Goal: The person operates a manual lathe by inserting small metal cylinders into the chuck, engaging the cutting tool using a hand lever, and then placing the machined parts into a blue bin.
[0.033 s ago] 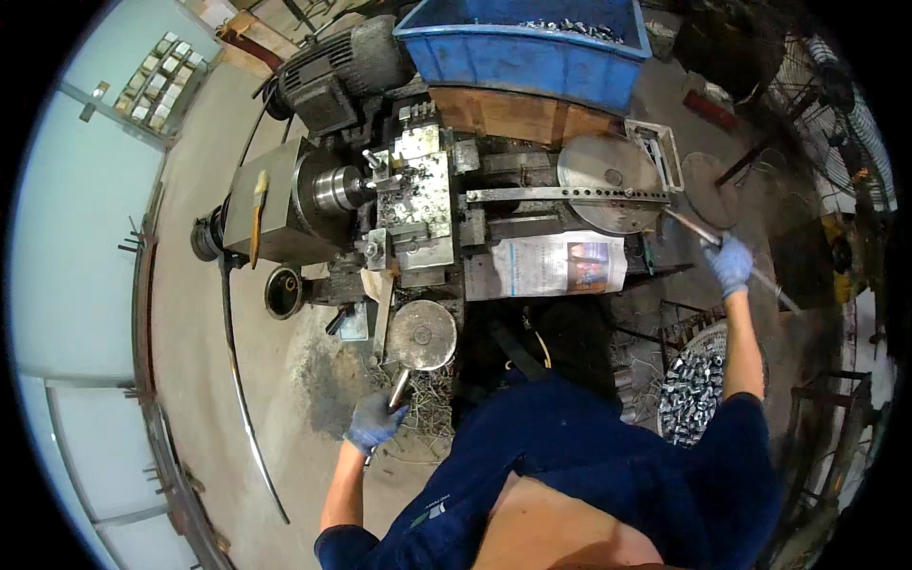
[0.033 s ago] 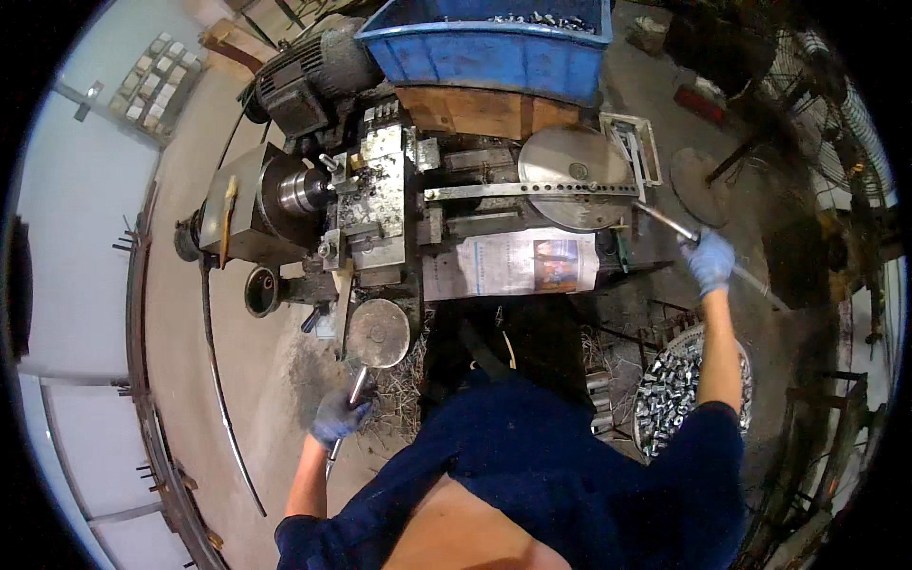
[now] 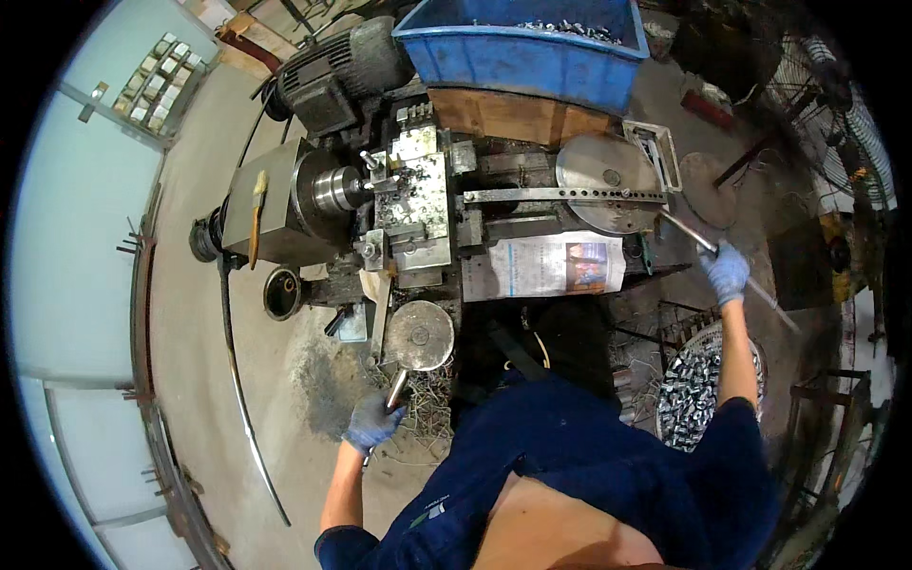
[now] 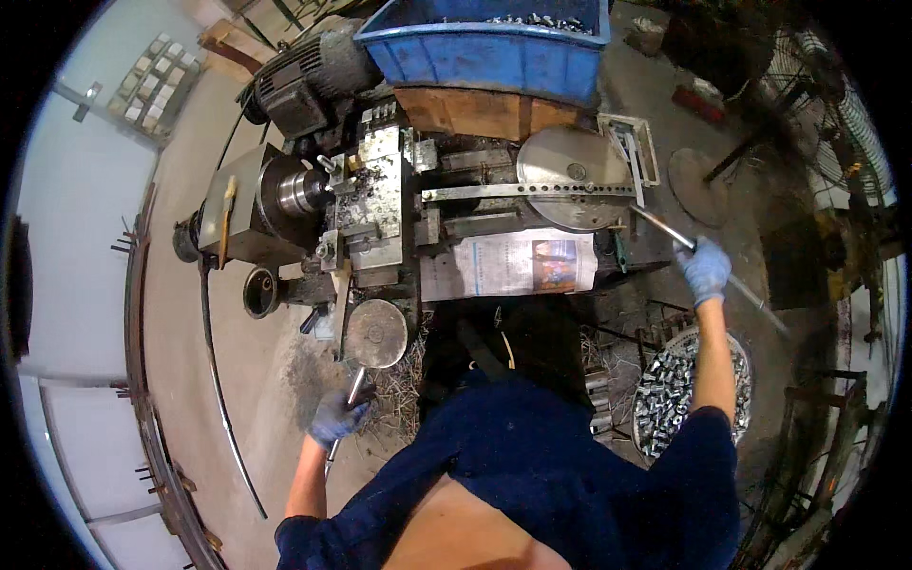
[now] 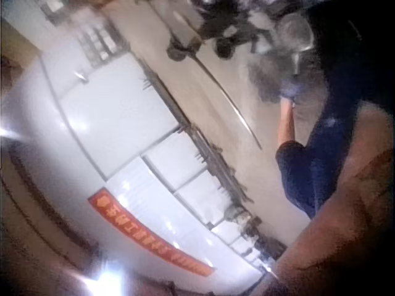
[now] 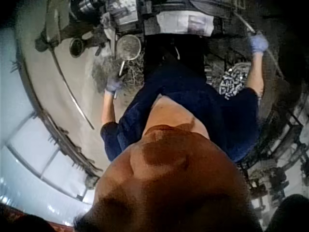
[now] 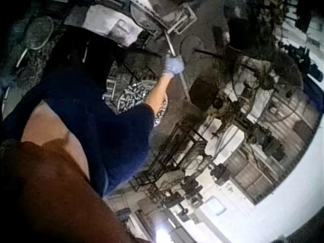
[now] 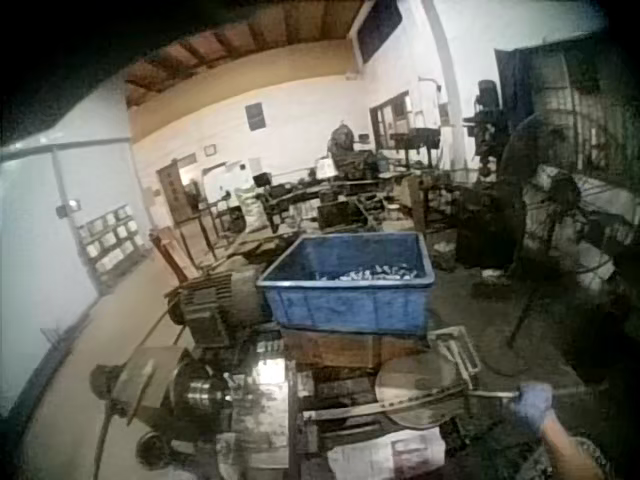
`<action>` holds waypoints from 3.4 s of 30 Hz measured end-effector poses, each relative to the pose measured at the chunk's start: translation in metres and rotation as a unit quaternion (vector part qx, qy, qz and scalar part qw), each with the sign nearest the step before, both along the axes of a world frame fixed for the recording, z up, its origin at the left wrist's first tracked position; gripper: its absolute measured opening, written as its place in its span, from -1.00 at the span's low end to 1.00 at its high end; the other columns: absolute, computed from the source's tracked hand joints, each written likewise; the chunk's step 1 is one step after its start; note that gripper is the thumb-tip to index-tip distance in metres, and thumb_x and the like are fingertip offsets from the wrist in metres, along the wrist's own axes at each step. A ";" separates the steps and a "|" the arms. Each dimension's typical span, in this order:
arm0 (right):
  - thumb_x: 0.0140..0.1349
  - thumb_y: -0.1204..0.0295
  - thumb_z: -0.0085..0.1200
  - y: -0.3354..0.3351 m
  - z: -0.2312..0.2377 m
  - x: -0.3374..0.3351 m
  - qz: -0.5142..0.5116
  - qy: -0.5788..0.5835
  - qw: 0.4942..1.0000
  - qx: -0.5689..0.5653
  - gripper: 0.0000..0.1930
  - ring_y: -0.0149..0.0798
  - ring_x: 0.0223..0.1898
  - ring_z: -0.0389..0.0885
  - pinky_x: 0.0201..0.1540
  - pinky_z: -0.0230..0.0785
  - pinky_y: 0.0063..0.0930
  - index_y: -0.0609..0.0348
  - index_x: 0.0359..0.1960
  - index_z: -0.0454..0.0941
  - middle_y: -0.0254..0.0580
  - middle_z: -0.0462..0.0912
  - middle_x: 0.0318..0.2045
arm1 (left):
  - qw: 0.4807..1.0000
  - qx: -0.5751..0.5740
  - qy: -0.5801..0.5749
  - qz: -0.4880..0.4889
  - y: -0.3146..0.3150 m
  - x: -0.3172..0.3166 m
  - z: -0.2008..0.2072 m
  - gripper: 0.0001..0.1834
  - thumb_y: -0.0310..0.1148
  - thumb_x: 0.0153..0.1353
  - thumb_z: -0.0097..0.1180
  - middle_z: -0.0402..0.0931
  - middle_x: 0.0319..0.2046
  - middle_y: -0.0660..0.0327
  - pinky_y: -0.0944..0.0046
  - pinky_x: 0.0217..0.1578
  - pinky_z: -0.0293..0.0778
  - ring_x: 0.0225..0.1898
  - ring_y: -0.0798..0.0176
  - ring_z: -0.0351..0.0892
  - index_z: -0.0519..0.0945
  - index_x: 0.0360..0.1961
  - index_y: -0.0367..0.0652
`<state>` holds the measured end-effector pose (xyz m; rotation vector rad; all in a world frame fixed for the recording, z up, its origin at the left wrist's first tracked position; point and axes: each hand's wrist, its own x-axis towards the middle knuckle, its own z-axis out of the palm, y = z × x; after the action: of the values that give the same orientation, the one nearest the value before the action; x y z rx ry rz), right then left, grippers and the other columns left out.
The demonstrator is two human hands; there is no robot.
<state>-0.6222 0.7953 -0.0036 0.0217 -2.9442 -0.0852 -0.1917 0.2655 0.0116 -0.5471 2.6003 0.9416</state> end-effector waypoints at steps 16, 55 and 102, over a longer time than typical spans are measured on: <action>-0.03 -0.18 0.06 -0.022 0.009 0.054 -0.066 -0.089 0.993 -0.050 -0.47 0.00 -0.25 0.59 -0.21 0.41 -0.17 -0.02 -0.26 0.57 -0.05 0.63 -0.35 | 0.996 -0.056 -0.062 0.022 0.013 -0.016 0.031 -0.68 -0.18 0.00 0.17 0.54 -0.42 -0.10 0.02 -0.34 0.42 -0.34 -0.16 0.53 0.58 -0.24 -0.13; 0.00 0.04 0.19 -0.074 -0.029 0.043 0.003 -0.060 0.981 -0.183 -0.59 -0.11 -0.32 0.64 -0.20 0.43 -0.35 0.19 -0.42 0.64 -0.07 0.66 -0.40 | 0.915 -0.260 0.038 0.305 -0.190 -0.046 -0.215 -0.46 0.09 0.14 -0.16 0.52 -0.18 -0.14 -0.06 -0.14 0.41 -0.15 -0.19 0.52 0.54 -0.19 -0.18; 0.08 -0.16 -0.07 -0.421 0.253 0.019 0.553 0.071 0.829 -0.041 -0.46 -0.09 -0.35 0.60 0.01 0.31 -0.27 0.06 -0.49 0.70 -0.07 0.66 -0.43 | 0.892 -0.013 0.179 0.415 -0.226 0.094 0.026 -0.72 -0.35 0.10 0.12 0.44 -0.64 0.19 0.33 -0.70 0.40 -0.69 0.33 0.46 0.49 -0.24 -0.36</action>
<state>-0.6029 0.3743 0.2490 1.5637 -2.3191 0.2019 -0.0980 0.0397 0.0376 -1.7244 2.6849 1.3431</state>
